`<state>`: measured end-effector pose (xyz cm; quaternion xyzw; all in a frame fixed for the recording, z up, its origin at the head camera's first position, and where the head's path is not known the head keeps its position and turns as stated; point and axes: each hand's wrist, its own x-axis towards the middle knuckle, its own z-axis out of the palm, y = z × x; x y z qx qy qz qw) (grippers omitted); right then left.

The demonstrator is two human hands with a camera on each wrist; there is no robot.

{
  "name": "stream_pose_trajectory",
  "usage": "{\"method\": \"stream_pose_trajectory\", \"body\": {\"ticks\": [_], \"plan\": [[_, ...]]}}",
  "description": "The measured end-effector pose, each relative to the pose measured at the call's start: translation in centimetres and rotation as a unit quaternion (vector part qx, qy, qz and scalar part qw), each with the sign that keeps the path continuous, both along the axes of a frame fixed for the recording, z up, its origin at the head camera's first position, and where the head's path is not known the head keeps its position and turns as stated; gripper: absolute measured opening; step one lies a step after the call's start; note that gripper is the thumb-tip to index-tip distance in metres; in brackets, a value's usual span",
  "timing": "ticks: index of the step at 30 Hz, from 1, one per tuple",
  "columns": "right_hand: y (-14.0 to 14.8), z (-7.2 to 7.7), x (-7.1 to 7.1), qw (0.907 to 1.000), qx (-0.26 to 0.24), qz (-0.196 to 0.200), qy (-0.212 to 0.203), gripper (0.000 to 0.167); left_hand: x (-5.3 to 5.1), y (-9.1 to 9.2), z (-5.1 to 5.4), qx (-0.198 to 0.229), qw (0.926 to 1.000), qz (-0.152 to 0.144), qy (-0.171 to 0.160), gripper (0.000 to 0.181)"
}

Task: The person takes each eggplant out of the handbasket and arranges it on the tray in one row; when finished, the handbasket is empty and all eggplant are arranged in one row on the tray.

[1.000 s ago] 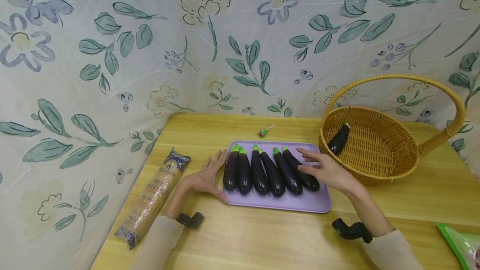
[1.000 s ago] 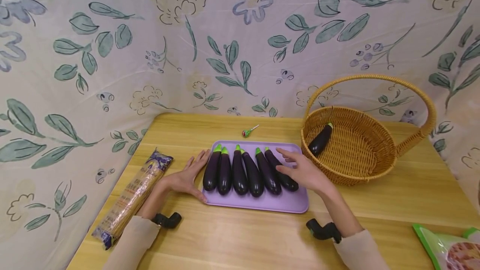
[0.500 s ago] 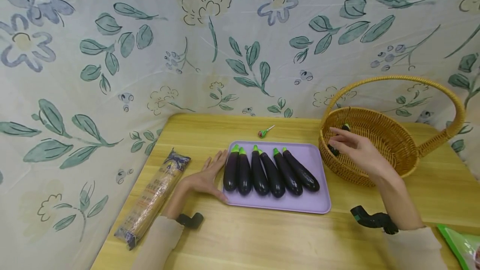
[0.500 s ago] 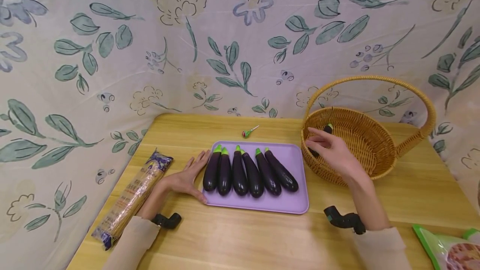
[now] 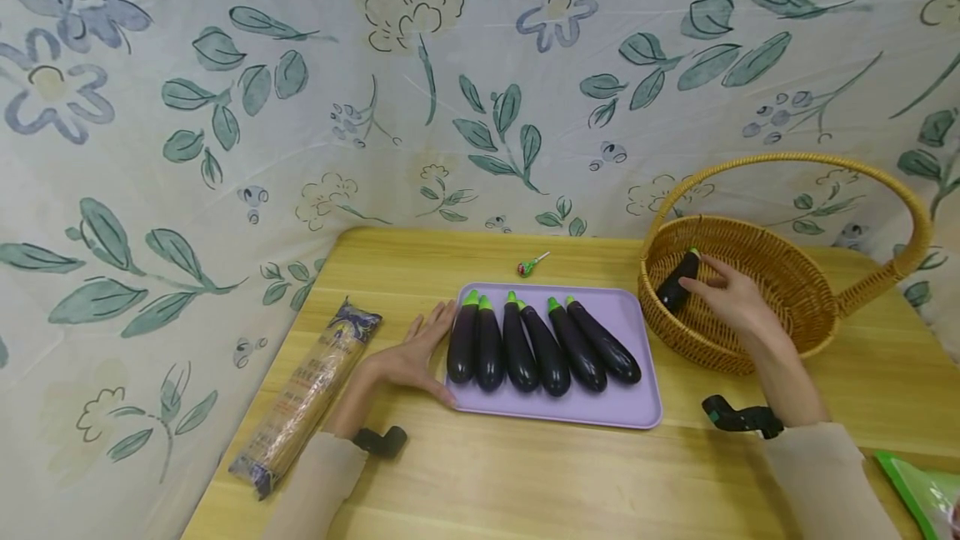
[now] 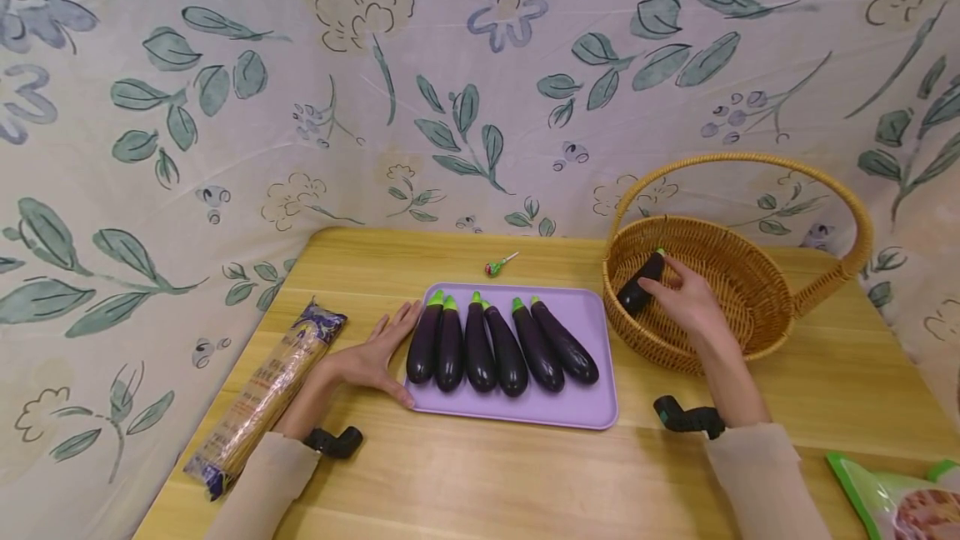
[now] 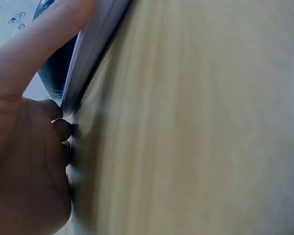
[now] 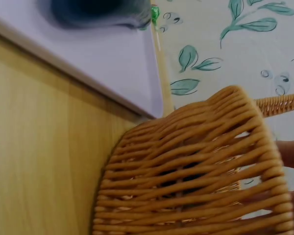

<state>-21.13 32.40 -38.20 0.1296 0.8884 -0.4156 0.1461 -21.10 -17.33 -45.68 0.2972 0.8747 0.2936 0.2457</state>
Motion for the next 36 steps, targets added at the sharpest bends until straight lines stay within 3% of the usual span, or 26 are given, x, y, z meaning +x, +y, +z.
{"method": "stream_pose_trajectory", "body": {"ticks": [13,30,36], "plan": [[0.1,-2.0,-1.6,0.999,-0.026,-0.032,-0.014,0.086,-0.1,0.1,-0.2,-0.007,1.0,-0.001,0.007,0.154],[-0.4,-2.6,-2.1,0.9988,-0.007,-0.048,-0.004,0.086,0.0,0.1,0.1,-0.008,1.0,-0.002,0.004,0.154],[-0.6,-2.5,-2.5,0.998,0.0,-0.06,-0.021,0.086,-0.1,0.1,0.1,-0.011,0.9999,-0.005,0.007,0.154]]}}
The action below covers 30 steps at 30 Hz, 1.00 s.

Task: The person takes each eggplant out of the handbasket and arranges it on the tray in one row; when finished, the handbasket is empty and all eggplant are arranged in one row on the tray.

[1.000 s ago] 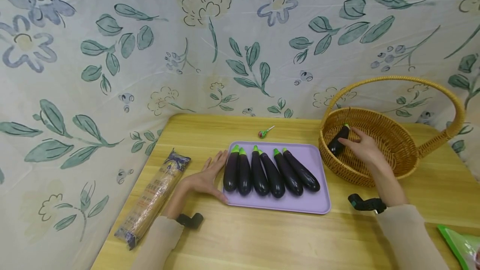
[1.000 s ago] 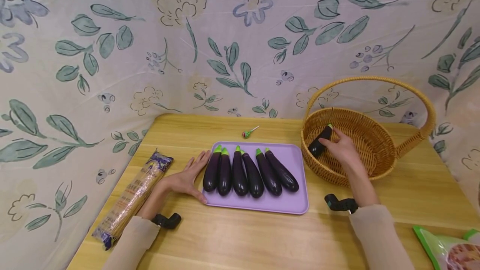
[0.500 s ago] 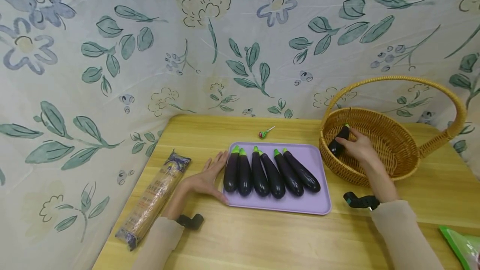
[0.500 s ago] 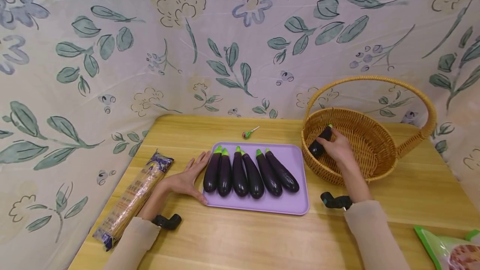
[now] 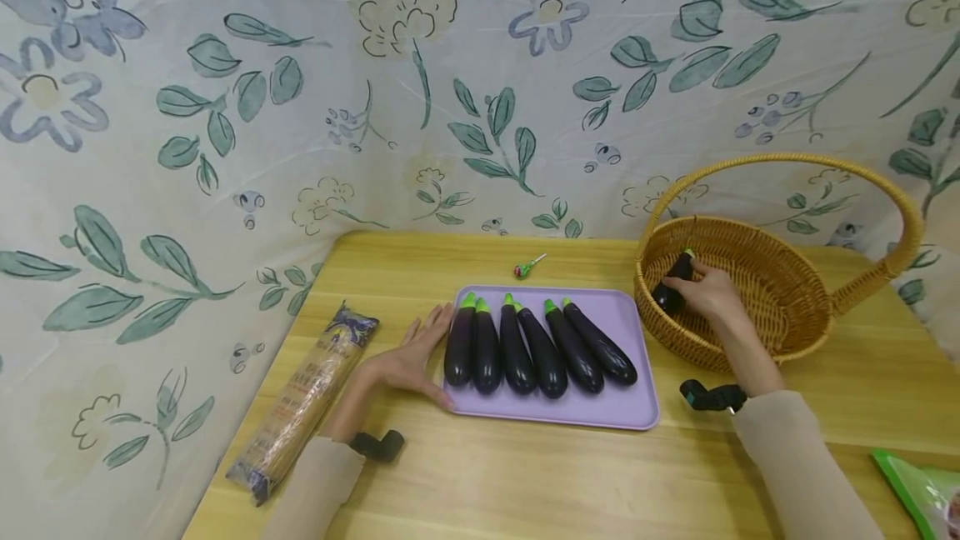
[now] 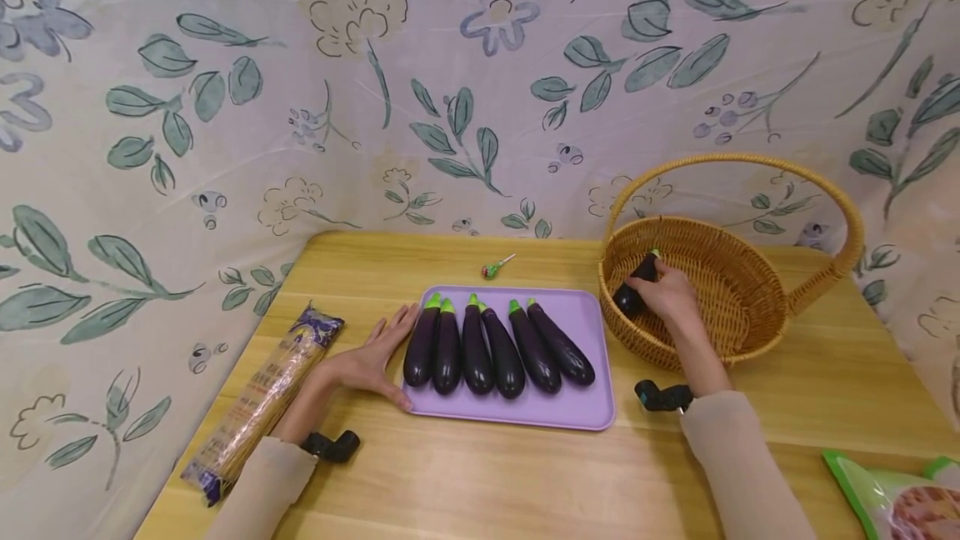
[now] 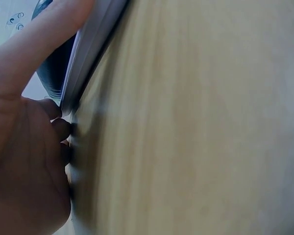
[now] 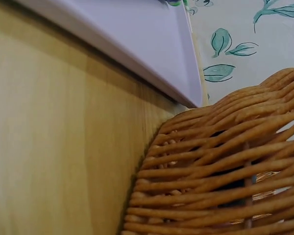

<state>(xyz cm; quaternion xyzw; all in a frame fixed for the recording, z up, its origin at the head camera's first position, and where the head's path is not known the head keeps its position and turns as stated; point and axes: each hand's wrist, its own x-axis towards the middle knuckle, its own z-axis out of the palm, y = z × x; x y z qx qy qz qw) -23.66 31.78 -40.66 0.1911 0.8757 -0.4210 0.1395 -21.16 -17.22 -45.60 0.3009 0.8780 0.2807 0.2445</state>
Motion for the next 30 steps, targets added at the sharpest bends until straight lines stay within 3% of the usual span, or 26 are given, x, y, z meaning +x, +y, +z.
{"method": "stream_pose_trajectory", "body": {"ticks": [6,13,20,30], "plan": [[-0.2,-0.1,-0.2,0.9993,-0.032,-0.018,0.007,0.084,0.0,-0.1,-0.1,0.003,1.0,0.003,-0.003,0.154],[0.0,-0.1,-0.2,0.9956,-0.092,-0.017,-0.001,0.08,0.0,-0.2,-0.1,0.002,1.0,0.001,-0.006,0.154],[0.5,0.2,0.4,0.9931,-0.116,-0.015,-0.009,0.077,0.0,-0.1,0.0,0.005,0.9999,0.004,-0.011,0.154],[1.9,2.6,2.5,0.992,-0.096,0.073,0.035,0.079,-0.1,-0.1,-0.2,0.004,0.9999,0.005,-0.011,0.154]]}}
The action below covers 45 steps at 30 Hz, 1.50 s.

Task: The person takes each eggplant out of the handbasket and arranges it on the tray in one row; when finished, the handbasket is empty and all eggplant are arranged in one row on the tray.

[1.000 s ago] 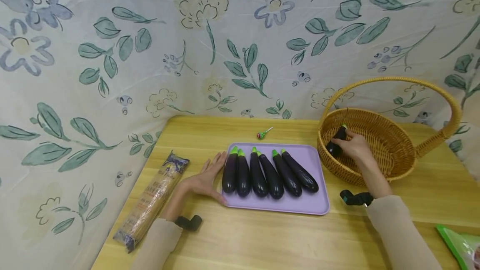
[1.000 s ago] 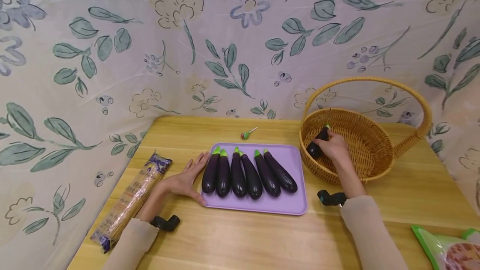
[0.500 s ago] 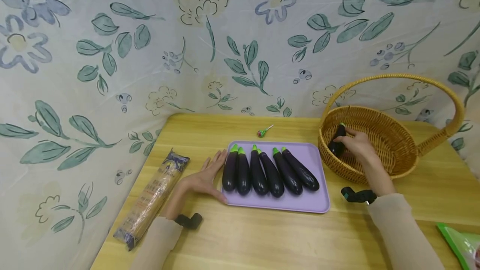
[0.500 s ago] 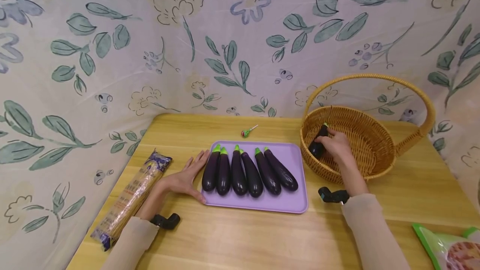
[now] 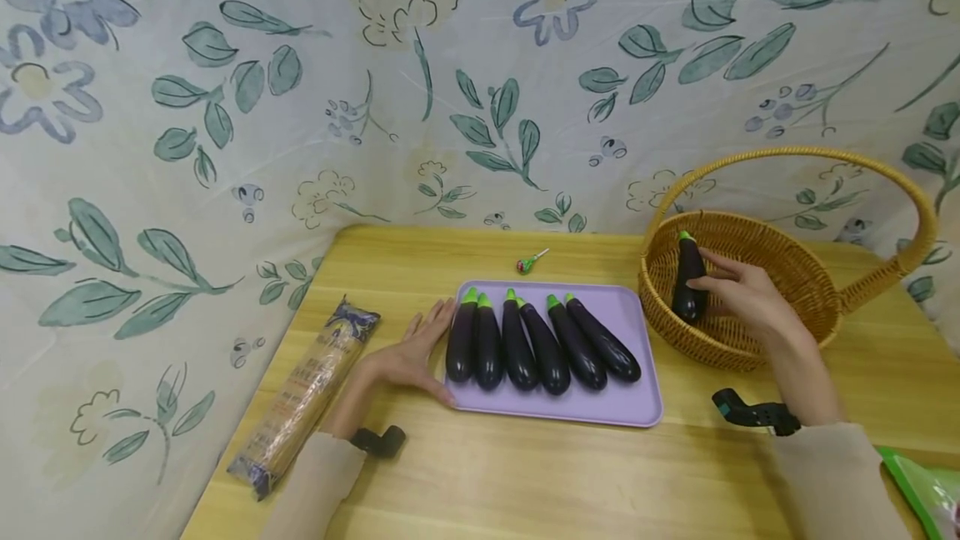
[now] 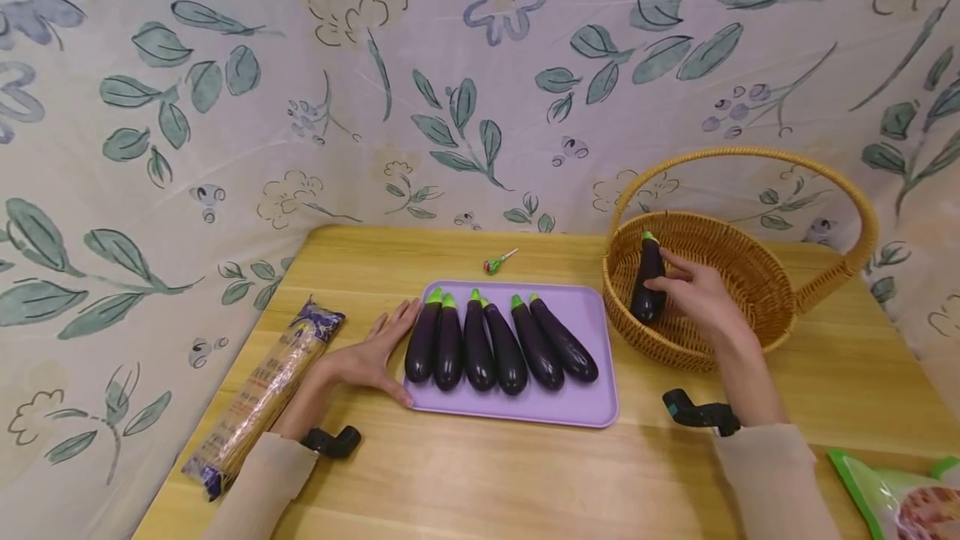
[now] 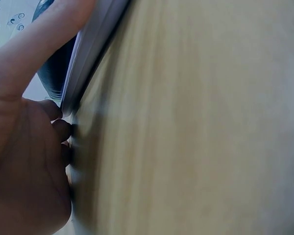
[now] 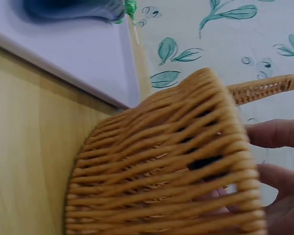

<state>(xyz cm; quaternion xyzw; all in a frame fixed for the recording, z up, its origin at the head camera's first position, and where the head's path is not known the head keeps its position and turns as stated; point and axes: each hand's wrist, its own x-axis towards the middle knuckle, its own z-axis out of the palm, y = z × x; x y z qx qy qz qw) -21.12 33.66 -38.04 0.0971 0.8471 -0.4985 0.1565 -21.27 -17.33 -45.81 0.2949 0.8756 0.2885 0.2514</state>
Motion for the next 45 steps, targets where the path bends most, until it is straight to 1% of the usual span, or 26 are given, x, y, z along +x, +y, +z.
{"method": "stream_pose_trajectory", "body": {"ticks": [5,10,15,20,22,31,34,38,43,45], "plan": [[0.6,1.3,1.3,0.9992,0.027,0.01,0.026,0.078,-0.1,0.1,0.1,-0.006,1.0,-0.002,-0.002,0.154],[1.0,2.2,2.4,0.9988,0.027,0.018,0.035,0.076,-0.2,0.3,0.4,-0.013,0.9999,-0.005,-0.007,0.154],[0.8,2.9,3.5,0.9963,0.047,0.06,0.038,0.076,-0.4,0.3,0.6,-0.029,0.9996,-0.005,-0.006,0.155],[-0.1,3.2,4.5,0.9893,0.067,0.103,0.079,0.071,-0.5,0.3,0.8,-0.032,0.9994,-0.004,-0.009,0.156],[-0.7,3.2,4.9,0.9863,0.07,0.118,0.092,0.069,-0.5,0.2,0.9,-0.029,0.9995,-0.003,-0.009,0.155],[-3.9,2.4,6.3,0.9773,0.071,0.167,0.11,0.066,-0.4,-0.2,1.1,-0.032,0.9994,0.006,-0.012,0.155],[-5.0,1.9,6.5,0.9727,0.086,0.177,0.123,0.065,-0.5,-0.4,0.8,-0.032,0.9995,0.004,-0.009,0.156],[-6.5,1.2,6.9,0.9688,0.121,0.175,0.127,0.065,-0.6,-0.5,0.5,-0.026,0.9997,-0.001,-0.005,0.157],[-8.1,0.5,7.6,0.9669,0.168,0.154,0.116,0.063,-0.6,-0.4,0.6,-0.028,0.9996,-0.001,-0.009,0.155],[-8.6,0.3,7.8,0.9676,0.173,0.144,0.114,0.062,-0.6,-0.3,0.6,-0.03,0.9995,-0.002,-0.007,0.154]]}}
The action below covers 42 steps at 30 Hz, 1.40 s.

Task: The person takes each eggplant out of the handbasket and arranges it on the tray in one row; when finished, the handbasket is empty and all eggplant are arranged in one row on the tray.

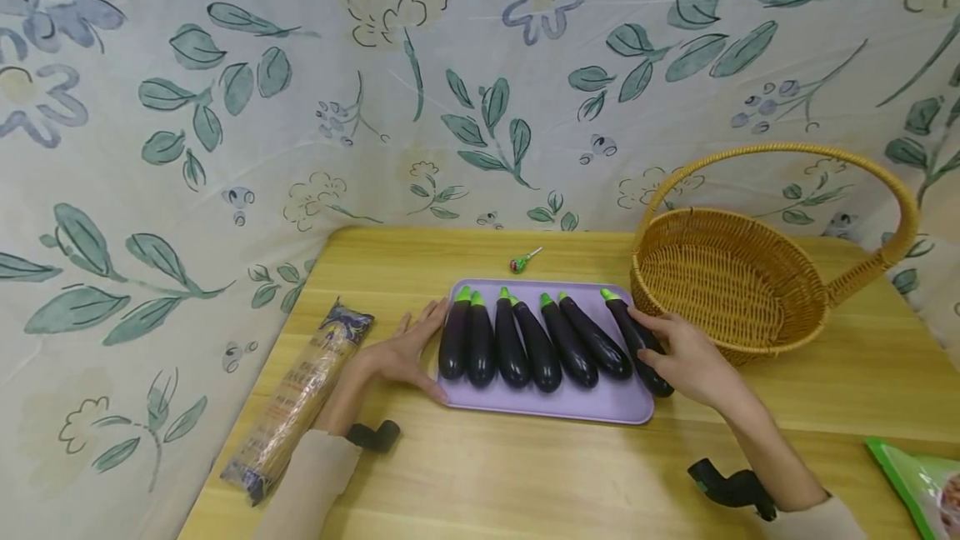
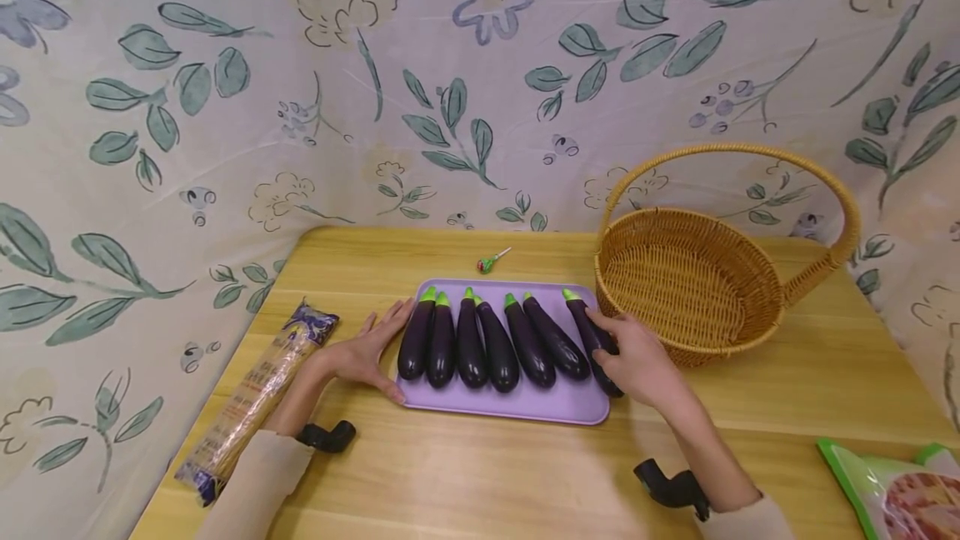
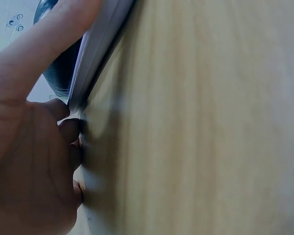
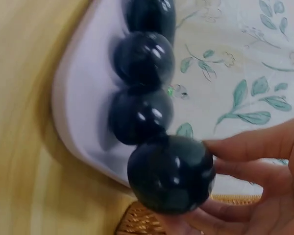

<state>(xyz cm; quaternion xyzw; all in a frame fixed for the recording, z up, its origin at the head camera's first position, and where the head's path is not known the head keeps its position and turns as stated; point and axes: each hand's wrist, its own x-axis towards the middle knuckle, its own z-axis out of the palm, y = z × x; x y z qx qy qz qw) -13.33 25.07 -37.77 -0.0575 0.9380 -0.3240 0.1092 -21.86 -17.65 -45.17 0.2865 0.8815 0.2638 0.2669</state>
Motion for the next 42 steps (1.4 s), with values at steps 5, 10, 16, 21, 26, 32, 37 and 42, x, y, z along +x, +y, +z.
{"method": "stream_pose_trajectory", "body": {"ticks": [5,10,16,21,26,32,37,42], "plan": [[-0.9,-0.6,0.0,0.9996,0.009,-0.02,0.016,0.061,0.0,0.0,-0.1,-0.003,1.0,-0.001,0.006,0.154],[-1.4,-1.5,-0.2,0.999,0.02,-0.034,0.021,0.057,0.0,0.0,-0.1,-0.004,1.0,0.0,0.003,0.154],[-1.4,-2.4,-0.1,0.9979,0.016,-0.063,0.011,0.052,0.0,0.1,0.0,0.0,1.0,0.0,0.0,0.154],[-1.6,-3.0,0.2,0.9965,0.009,-0.083,0.012,0.053,0.1,0.1,0.2,0.001,1.0,0.001,0.001,0.154],[-1.8,-3.6,0.5,0.9954,-0.004,-0.093,0.025,0.053,0.1,0.0,0.0,0.006,1.0,0.001,0.003,0.154],[-1.9,-4.3,0.8,0.9927,-0.016,-0.111,0.046,0.052,0.1,0.0,0.0,0.012,0.9999,0.0,0.0,0.153],[-1.9,-4.9,1.0,0.9906,-0.033,-0.121,0.055,0.052,0.0,0.1,0.0,0.014,0.9999,-0.001,0.002,0.154],[-1.8,-5.1,1.0,0.9903,-0.036,-0.121,0.058,0.052,0.1,0.1,0.0,0.014,0.9999,-0.002,0.003,0.153]]}}
